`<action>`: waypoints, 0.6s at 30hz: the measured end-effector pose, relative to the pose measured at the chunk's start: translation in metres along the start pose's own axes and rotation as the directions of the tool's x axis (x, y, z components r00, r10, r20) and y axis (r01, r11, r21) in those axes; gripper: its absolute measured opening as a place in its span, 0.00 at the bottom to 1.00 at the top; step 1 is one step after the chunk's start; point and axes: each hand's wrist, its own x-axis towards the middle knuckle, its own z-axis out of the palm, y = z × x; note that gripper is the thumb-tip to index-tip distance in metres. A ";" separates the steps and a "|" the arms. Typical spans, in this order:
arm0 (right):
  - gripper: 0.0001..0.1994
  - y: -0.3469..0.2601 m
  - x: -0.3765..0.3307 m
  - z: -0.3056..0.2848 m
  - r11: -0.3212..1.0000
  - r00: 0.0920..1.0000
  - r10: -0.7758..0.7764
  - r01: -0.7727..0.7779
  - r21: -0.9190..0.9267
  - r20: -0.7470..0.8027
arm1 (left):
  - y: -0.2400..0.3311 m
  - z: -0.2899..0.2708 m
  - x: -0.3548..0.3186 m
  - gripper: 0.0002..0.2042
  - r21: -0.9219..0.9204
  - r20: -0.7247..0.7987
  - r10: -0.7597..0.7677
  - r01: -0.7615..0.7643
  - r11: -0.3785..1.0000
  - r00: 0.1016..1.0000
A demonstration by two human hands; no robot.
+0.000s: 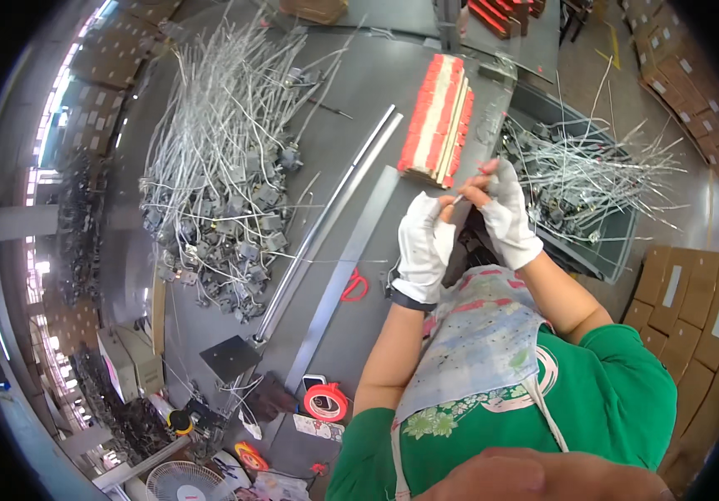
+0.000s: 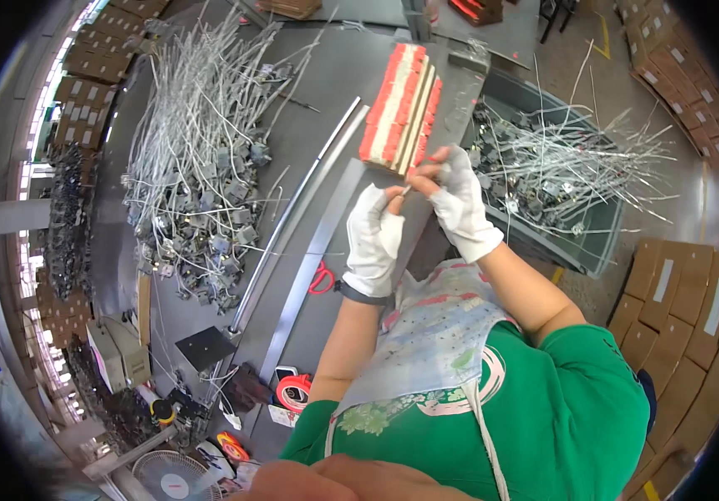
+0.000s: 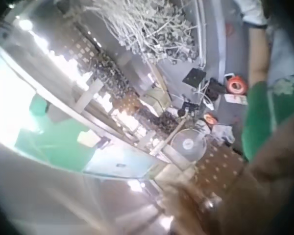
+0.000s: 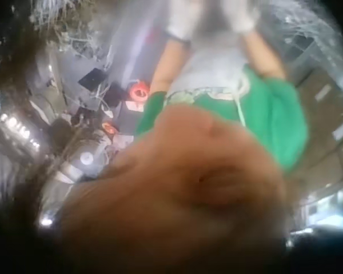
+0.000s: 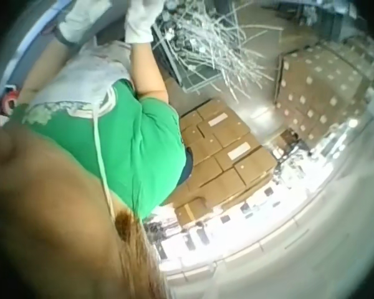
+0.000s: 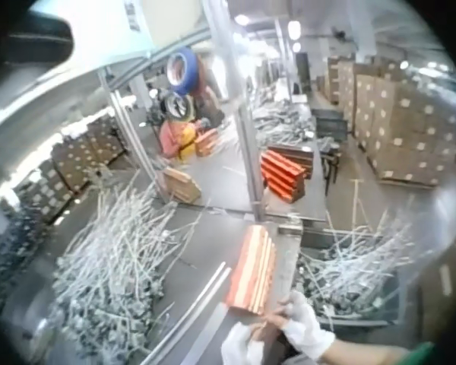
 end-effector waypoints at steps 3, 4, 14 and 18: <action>0.15 0.007 0.012 -0.032 0.998 0.996 -0.058 0.056 -0.031 -0.064 | -0.003 -0.005 0.009 0.10 0.038 -0.150 0.051 -0.046 0.998 0.987; 0.15 -0.008 0.017 -0.035 0.995 0.980 -0.080 0.067 -0.074 -0.182 | -0.012 -0.014 0.011 0.11 0.012 -0.230 0.000 0.002 1.000 0.973; 0.17 -0.033 0.050 -0.247 0.984 0.652 0.047 0.101 0.148 -0.756 | -0.160 -0.140 0.073 0.24 0.825 -0.538 -0.186 0.559 0.084 0.822; 0.06 0.003 0.055 -0.166 0.992 0.742 0.119 -0.107 0.059 -0.660 | -0.177 -0.155 0.080 0.23 0.851 -0.483 -0.179 0.508 0.136 0.857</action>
